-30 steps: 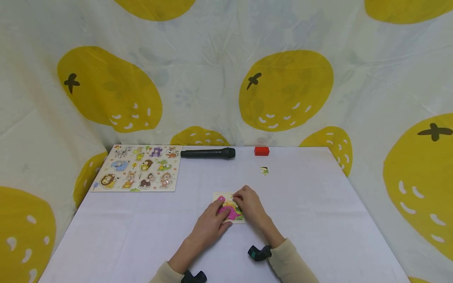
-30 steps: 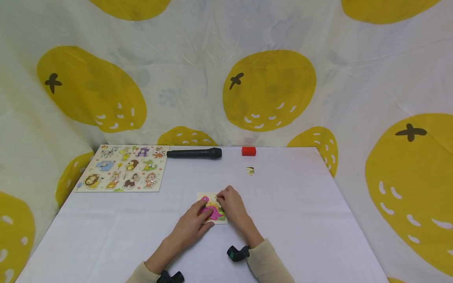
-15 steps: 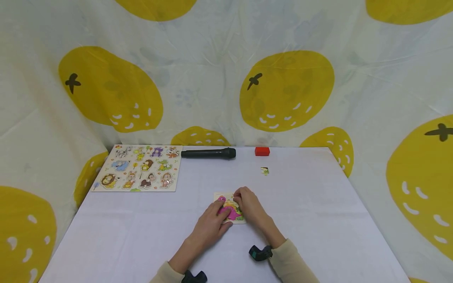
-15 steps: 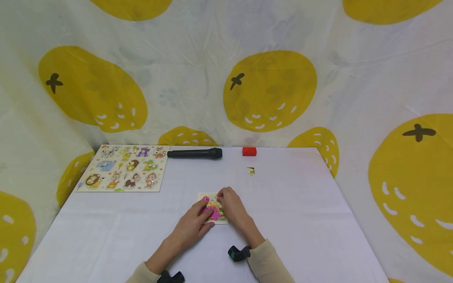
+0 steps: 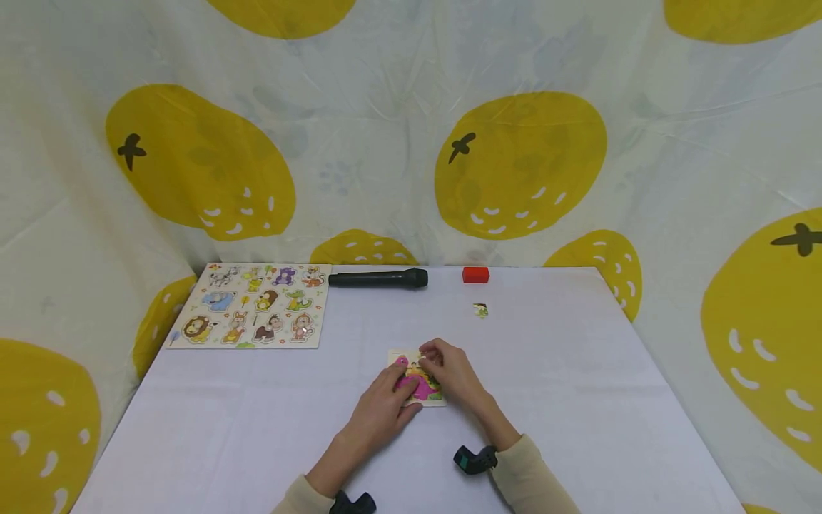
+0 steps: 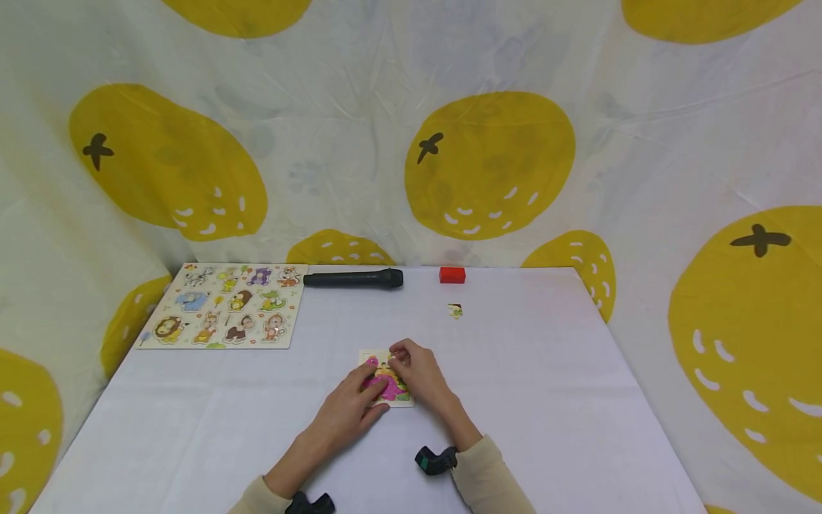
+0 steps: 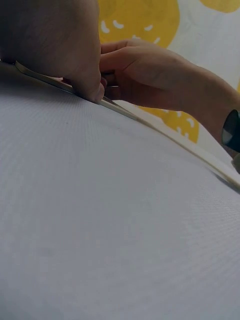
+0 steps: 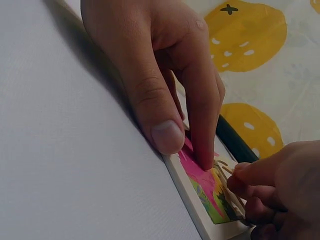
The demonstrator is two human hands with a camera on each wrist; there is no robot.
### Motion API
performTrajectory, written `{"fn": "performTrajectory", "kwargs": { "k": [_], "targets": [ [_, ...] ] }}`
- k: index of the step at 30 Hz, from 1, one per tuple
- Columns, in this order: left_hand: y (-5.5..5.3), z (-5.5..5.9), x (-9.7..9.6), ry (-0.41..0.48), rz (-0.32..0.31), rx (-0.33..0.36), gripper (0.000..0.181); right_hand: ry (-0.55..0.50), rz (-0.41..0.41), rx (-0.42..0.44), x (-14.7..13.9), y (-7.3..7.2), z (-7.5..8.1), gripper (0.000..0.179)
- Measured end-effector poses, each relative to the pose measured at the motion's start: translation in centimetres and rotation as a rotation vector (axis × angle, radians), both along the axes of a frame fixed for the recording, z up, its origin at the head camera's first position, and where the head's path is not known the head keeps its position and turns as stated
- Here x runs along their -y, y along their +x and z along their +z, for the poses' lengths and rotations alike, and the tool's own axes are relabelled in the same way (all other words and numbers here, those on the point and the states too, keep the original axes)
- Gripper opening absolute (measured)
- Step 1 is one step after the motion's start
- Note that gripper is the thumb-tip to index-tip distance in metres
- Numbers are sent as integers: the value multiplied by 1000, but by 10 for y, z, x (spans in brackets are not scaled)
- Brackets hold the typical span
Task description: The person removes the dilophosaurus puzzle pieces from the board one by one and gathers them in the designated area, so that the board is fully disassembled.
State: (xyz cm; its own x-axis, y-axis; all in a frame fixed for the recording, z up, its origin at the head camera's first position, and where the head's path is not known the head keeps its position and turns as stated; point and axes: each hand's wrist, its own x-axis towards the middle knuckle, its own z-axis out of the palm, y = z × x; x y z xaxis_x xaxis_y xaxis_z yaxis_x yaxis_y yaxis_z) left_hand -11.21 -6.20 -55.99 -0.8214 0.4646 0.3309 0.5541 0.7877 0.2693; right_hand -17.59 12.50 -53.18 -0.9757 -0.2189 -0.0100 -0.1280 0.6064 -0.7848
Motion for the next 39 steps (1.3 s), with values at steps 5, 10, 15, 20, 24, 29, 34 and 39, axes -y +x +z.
{"fn": "performTrajectory", "kwargs": {
  "k": [5, 10, 15, 20, 24, 29, 34, 39],
  "targets": [
    [0, -1, 0, 16, 0, -30, 45, -61, -55, 20, -4, -8, -4, 19],
    [0, -2, 0, 28, 1, -32, 45, -102, -134, 31, -13, -21, -8, 21],
    [0, -2, 0, 38, -1, -33, 44, -112, -181, 26, -23, -36, -6, 22],
    [1, -2, 0, 42, -2, -18, 44, -91, -227, 19, -32, -51, -6, 23],
    [1, -1, 0, 34, 3, -2, 45, -76, -265, 29, -39, -62, -7, 25],
    [1, -3, -1, 41, 3, -11, 45, -43, -291, 20, -49, -75, -9, 25],
    [1, -3, 0, 40, 3, -12, 45, 1, -311, -5, -55, -82, -7, 25],
    [2, -3, 0, 45, 2, -7, 45, 58, -330, -14, -58, -85, -5, 28]
  ]
}}
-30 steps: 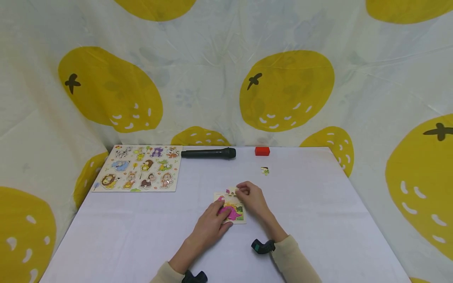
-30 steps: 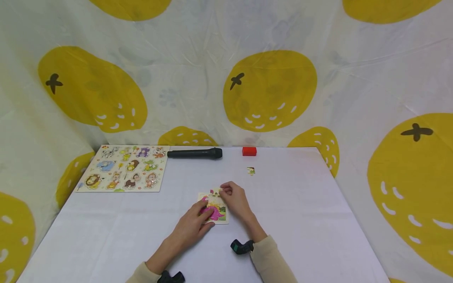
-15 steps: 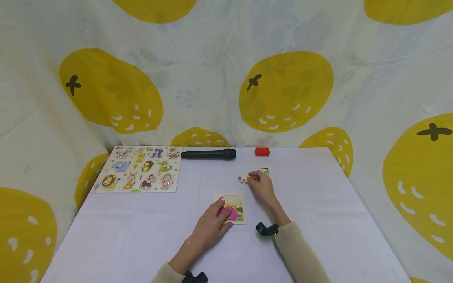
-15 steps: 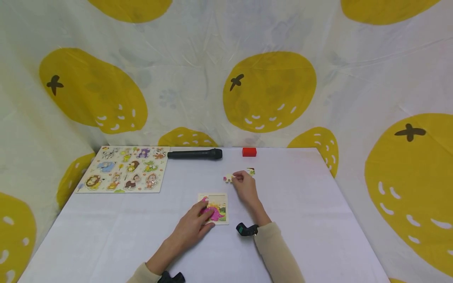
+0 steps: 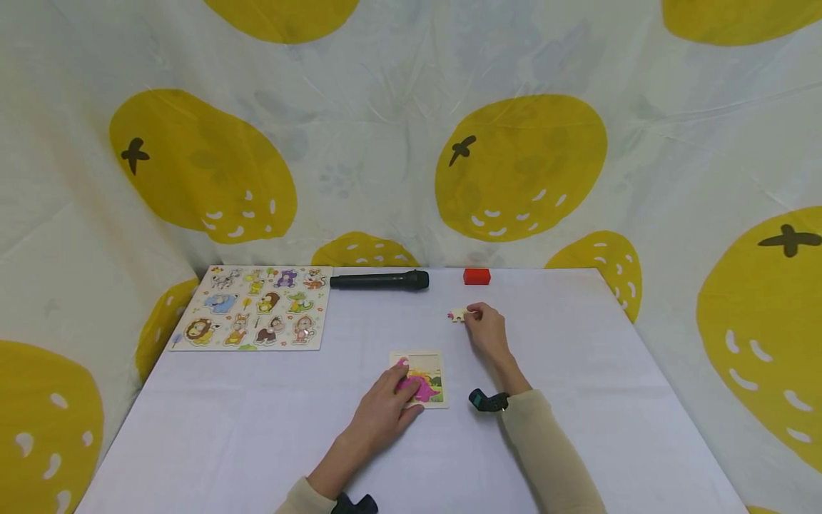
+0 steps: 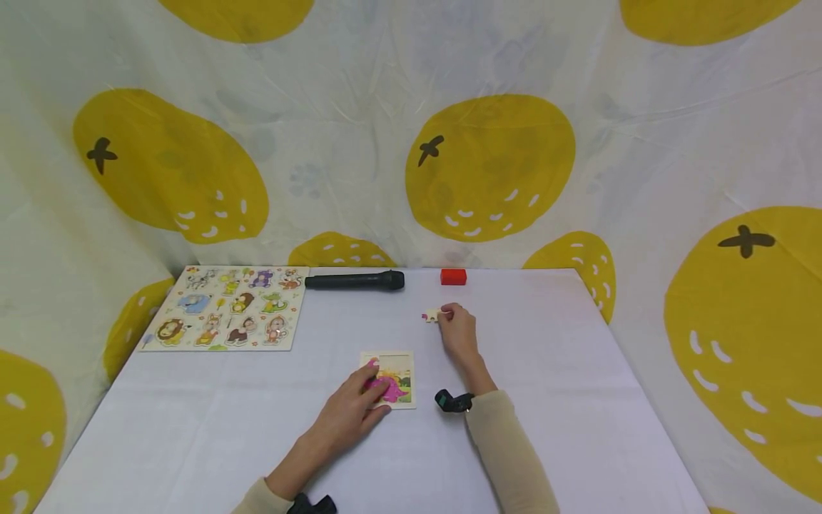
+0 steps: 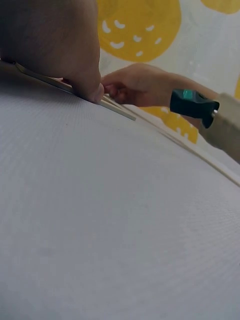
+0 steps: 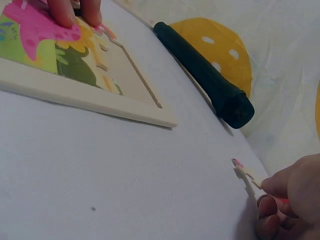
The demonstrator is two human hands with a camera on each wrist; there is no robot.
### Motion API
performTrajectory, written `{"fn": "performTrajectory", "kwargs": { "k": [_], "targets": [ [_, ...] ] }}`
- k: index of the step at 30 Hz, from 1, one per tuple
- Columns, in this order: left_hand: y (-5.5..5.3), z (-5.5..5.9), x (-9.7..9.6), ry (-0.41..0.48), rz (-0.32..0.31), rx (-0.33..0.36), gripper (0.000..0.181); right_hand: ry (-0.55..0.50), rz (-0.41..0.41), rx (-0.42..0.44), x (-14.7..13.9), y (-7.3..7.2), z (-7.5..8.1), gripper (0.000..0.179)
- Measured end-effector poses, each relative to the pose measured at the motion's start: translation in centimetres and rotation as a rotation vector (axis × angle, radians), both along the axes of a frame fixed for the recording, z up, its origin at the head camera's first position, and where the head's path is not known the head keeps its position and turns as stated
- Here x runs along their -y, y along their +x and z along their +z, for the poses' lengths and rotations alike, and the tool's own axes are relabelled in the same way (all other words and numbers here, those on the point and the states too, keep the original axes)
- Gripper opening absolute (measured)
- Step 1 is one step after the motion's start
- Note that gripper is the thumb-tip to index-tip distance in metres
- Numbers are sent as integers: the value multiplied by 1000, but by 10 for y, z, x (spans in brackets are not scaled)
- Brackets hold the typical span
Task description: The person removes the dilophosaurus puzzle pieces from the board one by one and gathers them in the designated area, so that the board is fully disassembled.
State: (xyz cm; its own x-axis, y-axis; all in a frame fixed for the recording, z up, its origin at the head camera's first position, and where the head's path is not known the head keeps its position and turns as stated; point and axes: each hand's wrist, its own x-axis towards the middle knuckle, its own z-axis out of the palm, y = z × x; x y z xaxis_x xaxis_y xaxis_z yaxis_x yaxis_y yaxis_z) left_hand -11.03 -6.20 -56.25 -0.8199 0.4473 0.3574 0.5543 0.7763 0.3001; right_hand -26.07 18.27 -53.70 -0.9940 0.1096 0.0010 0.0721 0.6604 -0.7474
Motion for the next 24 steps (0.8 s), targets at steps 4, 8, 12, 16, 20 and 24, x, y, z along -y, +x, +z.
{"fn": "performTrajectory", "kwargs": {
  "k": [4, 8, 12, 16, 20, 24],
  "targets": [
    [0, -1, 0, -8, 2, -11, 45, 33, -21, 1, 1, 1, -1, 33],
    [0, -2, 0, -13, 8, -10, 45, 75, -34, 14, 5, 3, -3, 43],
    [0, -1, 0, -6, 6, -3, 45, 157, -43, 31, 11, 3, -6, 51],
    [0, 0, -1, 4, -1, -7, 44, 216, -56, 24, 15, 1, -6, 51],
    [0, 0, -1, -7, 5, 0, 45, 240, -62, 33, 16, -2, -6, 50],
    [0, 0, 0, -16, 11, 19, 46, 242, -59, 57, 14, -6, -6, 51]
  ]
}}
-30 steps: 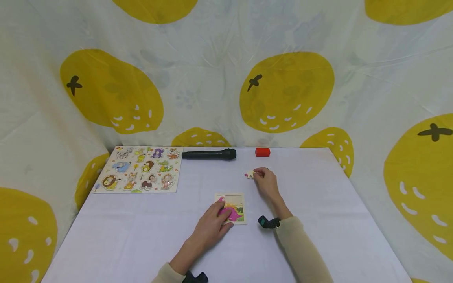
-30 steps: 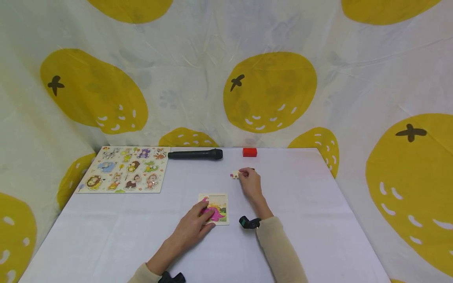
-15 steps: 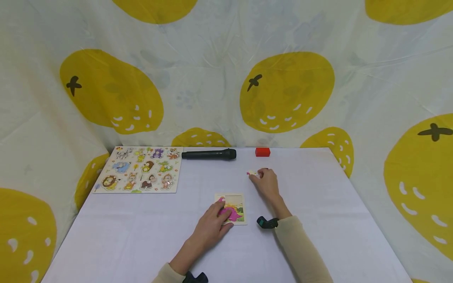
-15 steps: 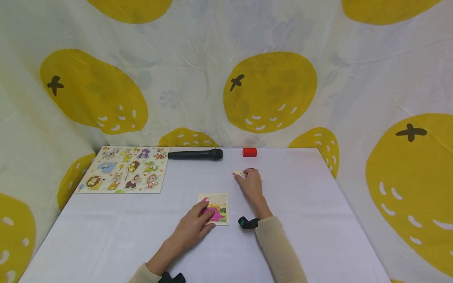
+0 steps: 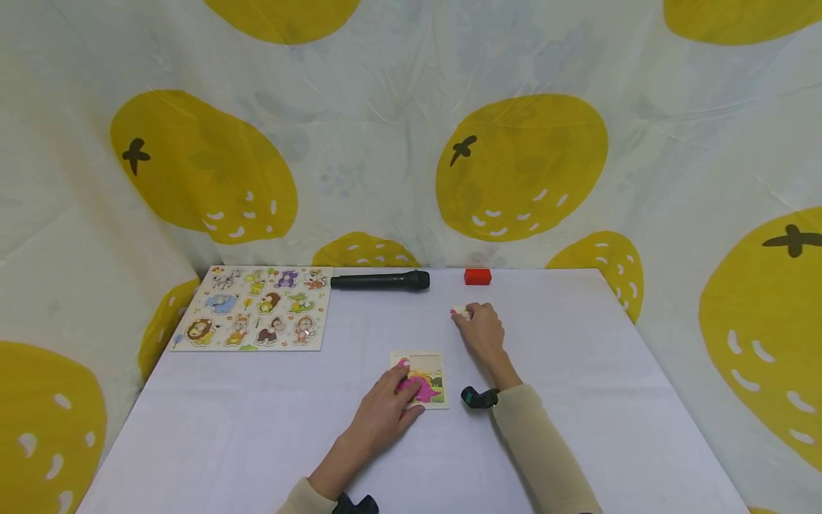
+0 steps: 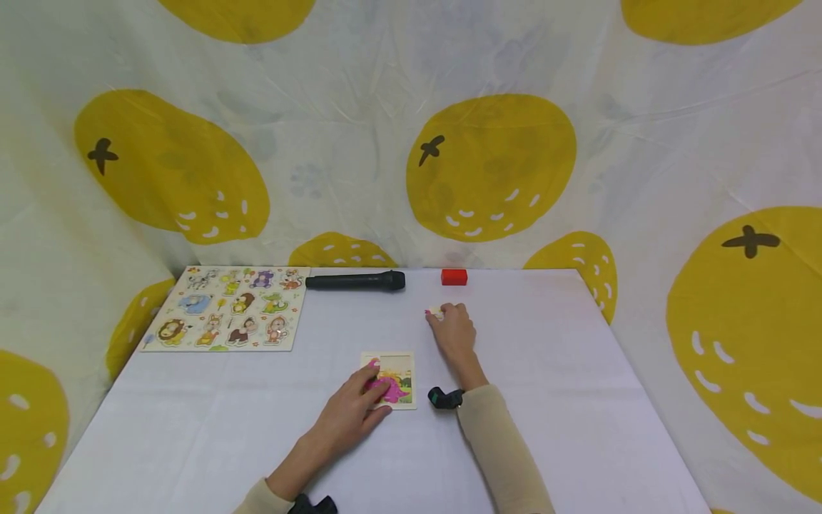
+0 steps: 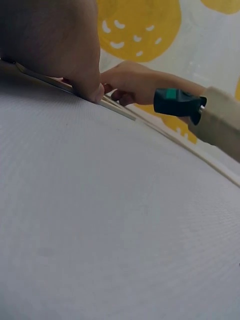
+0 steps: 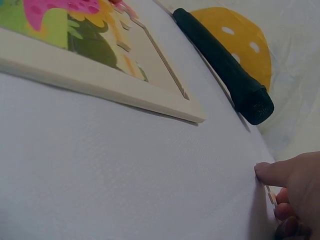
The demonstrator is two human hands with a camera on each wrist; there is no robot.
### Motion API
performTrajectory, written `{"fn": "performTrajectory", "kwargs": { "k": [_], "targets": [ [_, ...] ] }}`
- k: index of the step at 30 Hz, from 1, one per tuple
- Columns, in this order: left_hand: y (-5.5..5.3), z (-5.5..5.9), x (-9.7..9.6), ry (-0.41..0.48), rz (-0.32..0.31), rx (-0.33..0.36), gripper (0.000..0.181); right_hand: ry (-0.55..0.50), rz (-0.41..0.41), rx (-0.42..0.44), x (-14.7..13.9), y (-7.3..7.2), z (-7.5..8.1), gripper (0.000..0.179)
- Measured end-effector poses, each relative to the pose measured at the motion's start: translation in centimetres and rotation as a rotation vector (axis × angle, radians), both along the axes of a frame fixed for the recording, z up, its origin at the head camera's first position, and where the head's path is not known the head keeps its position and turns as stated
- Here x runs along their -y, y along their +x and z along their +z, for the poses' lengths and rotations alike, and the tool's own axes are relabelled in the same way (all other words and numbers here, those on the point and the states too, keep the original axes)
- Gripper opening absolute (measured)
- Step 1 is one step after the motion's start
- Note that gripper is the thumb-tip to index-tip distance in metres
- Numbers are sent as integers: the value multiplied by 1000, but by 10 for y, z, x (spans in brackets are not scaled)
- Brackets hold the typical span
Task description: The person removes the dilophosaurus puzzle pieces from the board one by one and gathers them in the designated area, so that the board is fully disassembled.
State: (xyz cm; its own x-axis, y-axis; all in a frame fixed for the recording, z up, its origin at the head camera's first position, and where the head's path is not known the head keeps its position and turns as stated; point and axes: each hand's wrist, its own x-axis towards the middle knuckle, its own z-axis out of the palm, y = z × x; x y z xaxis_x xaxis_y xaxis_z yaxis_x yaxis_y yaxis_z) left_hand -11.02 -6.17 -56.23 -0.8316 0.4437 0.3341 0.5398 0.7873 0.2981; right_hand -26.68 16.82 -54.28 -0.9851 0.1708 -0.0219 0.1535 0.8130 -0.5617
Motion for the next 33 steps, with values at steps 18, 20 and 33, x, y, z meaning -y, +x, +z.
{"fn": "performTrajectory", "kwargs": {
  "k": [18, 20, 33],
  "targets": [
    [-1, 2, 1, 37, -29, -24, 44, -54, 39, -17, 6, 19, 10, 51],
    [0, 2, 2, 33, -32, -22, 44, -47, 59, -29, 9, 25, 13, 50],
    [12, 8, 5, -22, 6, -44, 37, -65, 194, -53, 39, 65, 32, 43]
  ]
}}
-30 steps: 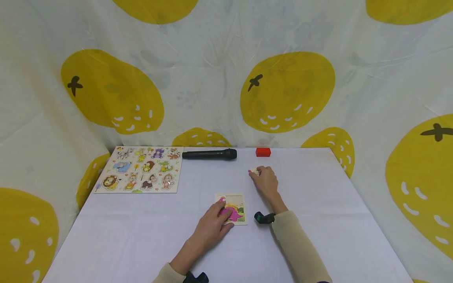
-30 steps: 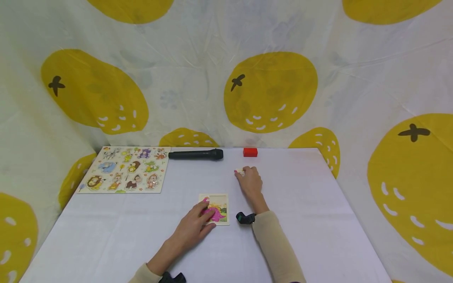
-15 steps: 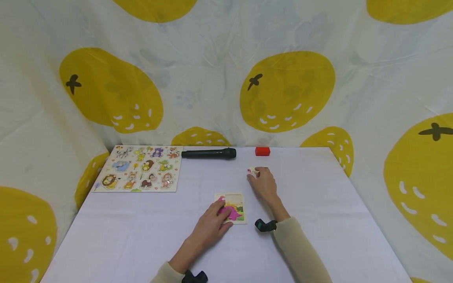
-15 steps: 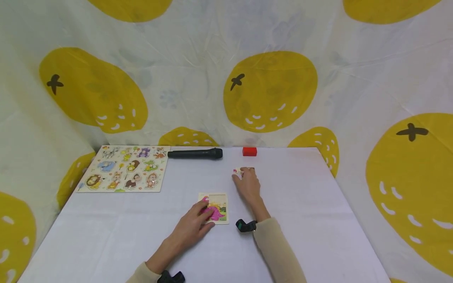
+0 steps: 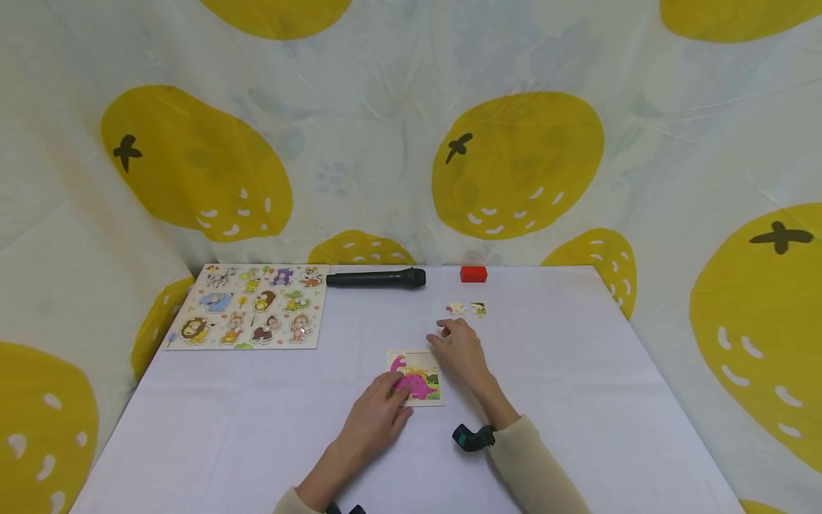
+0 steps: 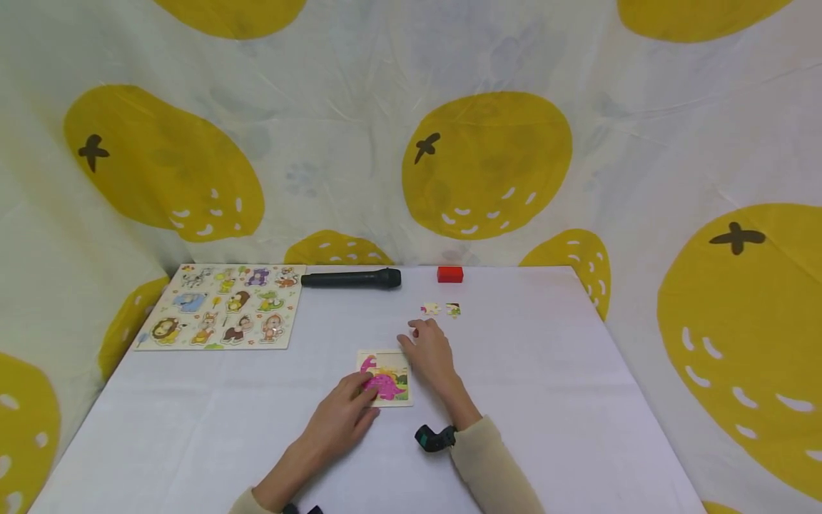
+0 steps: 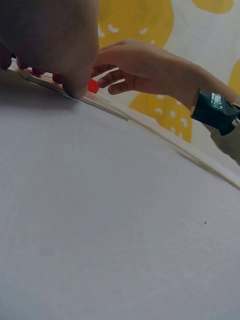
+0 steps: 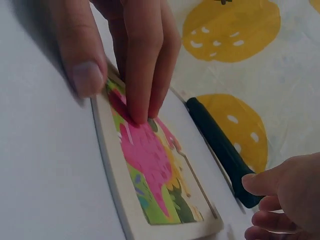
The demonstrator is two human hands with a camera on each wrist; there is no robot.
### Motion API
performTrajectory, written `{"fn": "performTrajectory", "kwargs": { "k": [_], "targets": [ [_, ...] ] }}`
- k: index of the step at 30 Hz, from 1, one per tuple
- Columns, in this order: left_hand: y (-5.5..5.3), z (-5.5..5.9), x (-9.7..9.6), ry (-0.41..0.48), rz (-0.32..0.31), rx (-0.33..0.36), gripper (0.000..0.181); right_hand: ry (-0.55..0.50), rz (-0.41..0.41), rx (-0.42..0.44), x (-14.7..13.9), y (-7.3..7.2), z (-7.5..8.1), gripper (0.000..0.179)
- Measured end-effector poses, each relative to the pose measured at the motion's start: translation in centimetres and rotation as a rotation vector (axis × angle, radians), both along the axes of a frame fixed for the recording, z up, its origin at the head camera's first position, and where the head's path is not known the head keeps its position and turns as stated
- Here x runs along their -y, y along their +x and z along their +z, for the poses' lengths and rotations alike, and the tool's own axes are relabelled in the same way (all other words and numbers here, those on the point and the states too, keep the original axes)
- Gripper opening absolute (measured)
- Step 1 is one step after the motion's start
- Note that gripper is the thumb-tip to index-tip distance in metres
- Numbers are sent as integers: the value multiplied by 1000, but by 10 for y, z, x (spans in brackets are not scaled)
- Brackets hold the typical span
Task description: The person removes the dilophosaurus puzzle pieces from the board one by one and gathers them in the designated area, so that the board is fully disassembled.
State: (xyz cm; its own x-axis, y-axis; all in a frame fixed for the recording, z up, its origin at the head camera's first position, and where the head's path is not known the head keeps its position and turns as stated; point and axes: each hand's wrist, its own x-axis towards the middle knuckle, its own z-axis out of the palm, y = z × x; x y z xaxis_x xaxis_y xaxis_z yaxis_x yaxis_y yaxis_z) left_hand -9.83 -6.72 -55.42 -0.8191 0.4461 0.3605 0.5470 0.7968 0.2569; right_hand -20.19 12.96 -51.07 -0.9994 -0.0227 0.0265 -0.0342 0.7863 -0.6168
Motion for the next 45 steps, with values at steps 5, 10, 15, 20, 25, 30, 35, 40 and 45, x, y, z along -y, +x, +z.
{"fn": "performTrajectory", "kwargs": {
  "k": [5, 10, 15, 20, 25, 30, 35, 40, 45],
  "targets": [
    [1, -3, 3, -9, 5, -2, 30, -22, 77, 4, 13, 13, 0, 36],
    [0, -6, 5, 11, -7, -35, 26, -30, 131, 26, 25, 23, -3, 28],
    [-1, -8, 5, 24, -17, -83, 26, 25, 200, 6, 33, 28, -7, 18],
    [-2, -7, 4, 20, -15, -74, 27, 73, 251, -57, 37, 31, -10, 10],
    [-1, -5, 4, 6, -8, -54, 27, 61, 253, -54, 40, 33, -11, 10],
    [-1, -6, 4, 4, -8, -42, 28, 50, 225, 40, 44, 34, -12, 17],
    [-1, -6, 5, 14, -6, -42, 28, 61, 221, 72, 46, 33, -13, 18],
    [-1, -6, 4, 18, -8, -36, 28, 46, 214, 91, 46, 33, -14, 14],
    [0, -4, 4, 43, -20, -64, 27, 41, 214, 79, 45, 34, -14, 11]
  ]
}}
